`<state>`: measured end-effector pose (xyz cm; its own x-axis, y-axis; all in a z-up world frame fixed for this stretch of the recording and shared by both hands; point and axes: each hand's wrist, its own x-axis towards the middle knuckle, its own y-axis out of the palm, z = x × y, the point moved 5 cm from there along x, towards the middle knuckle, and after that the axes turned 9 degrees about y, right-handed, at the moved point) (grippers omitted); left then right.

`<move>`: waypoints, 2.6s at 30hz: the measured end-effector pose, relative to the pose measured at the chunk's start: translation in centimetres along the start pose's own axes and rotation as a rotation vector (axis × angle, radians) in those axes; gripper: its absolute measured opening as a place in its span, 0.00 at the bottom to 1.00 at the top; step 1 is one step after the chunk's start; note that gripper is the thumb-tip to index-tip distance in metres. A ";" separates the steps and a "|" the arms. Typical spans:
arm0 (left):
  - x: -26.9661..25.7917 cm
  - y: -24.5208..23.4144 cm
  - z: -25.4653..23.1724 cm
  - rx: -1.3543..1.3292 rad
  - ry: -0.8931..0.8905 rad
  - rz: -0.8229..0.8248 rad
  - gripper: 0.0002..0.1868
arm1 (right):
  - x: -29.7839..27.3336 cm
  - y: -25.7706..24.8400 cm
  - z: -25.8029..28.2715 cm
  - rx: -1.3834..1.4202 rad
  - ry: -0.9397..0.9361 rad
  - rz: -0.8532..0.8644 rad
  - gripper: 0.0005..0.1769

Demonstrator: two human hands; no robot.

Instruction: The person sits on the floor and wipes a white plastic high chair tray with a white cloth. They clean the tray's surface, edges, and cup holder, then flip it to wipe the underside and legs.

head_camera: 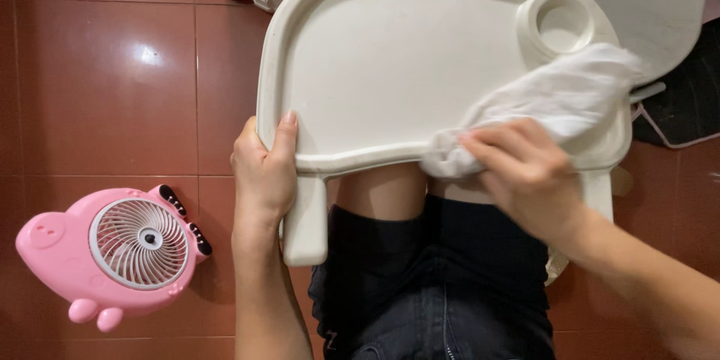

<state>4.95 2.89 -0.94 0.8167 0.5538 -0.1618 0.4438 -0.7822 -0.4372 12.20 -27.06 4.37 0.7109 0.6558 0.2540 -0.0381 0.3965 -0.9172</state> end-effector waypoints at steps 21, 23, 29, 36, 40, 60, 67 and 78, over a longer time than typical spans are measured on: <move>1.6 0.3 1.1 -0.153 0.020 0.095 0.20 | 2.1 -7.3 -6.4 0.048 0.271 0.284 0.19; 1.7 0.3 0.9 -0.120 -0.031 0.110 0.20 | -0.7 -7.9 -7.3 -0.138 0.121 0.418 0.21; 1.5 0.4 0.5 -0.130 -0.018 0.115 0.21 | -4.7 -4.6 -5.0 0.041 0.090 0.206 0.26; 1.6 0.4 0.4 -0.052 -0.014 0.074 0.20 | -2.6 -1.1 -4.6 -0.228 0.209 0.196 0.21; 2.1 -0.3 0.4 -0.007 0.043 0.030 0.20 | -2.1 0.3 -4.6 -0.160 0.227 0.122 0.16; 1.3 -1.1 0.3 -0.011 0.011 0.043 0.20 | -5.1 -2.3 -6.3 0.310 0.249 0.160 0.25; 0.6 -0.9 0.2 -0.053 0.016 0.023 0.19 | -5.4 -1.5 -5.0 0.164 0.201 -0.005 0.20; 0.3 -1.4 -0.1 -0.010 0.018 0.005 0.20 | -5.5 -0.2 -4.1 -0.009 0.135 -0.074 0.22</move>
<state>4.61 4.16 -0.25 0.8251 0.5452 -0.1482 0.4436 -0.7876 -0.4276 11.18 -33.35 1.94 0.7995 0.5322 0.2784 0.0243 0.4344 -0.9004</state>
